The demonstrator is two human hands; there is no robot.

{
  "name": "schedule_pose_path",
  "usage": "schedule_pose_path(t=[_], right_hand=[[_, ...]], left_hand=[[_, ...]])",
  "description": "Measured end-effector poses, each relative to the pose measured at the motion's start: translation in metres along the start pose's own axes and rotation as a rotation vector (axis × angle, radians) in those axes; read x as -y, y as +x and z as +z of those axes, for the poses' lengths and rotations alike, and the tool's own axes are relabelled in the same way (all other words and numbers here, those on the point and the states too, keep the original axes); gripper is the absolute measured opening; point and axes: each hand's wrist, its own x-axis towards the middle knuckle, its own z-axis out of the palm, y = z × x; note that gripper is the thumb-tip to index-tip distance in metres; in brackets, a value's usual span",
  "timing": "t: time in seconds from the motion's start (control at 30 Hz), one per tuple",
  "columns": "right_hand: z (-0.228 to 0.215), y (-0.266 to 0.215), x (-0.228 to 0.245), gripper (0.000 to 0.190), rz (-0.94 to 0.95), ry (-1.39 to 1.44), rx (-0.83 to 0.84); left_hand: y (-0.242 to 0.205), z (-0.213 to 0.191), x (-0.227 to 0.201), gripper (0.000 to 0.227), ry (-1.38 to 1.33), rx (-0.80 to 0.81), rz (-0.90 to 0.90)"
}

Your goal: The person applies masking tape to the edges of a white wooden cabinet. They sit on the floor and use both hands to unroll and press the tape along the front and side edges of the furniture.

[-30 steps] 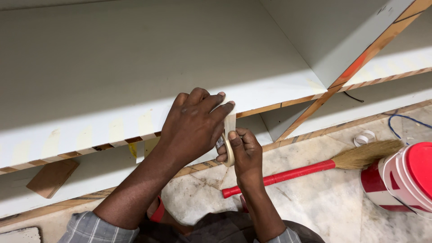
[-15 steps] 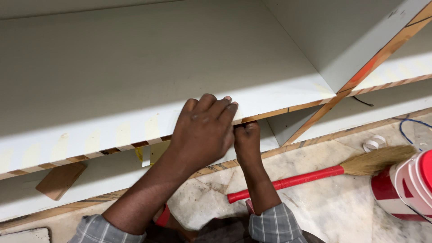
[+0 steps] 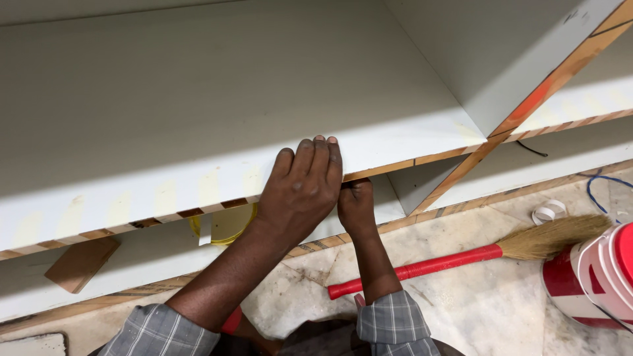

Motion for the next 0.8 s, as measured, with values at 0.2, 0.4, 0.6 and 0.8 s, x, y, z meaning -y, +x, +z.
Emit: schedule_pose_path(t=[0.2, 0.4, 0.6, 0.8], right_hand=[[0.008, 0.016, 0.009, 0.019, 0.075, 0.182, -0.042], [0.013, 0.034, 0.029, 0.031, 0.675, 0.536, -0.042], [0.023, 0.03, 0.047, 0.026, 0.709, 0.9, -0.211], [-0.008, -0.001, 0.069, 0.026, 0.561, 0.774, -0.494]], left_hand=[[0.004, 0.004, 0.0, 0.024, 0.076, -0.068, 0.018], [0.004, 0.011, -0.003, 0.006, 0.122, -0.104, 0.006], [0.006, 0.014, -0.005, 0.011, 0.131, -0.08, -0.029], [0.007, 0.007, -0.005, 0.023, 0.077, 0.041, 0.0]])
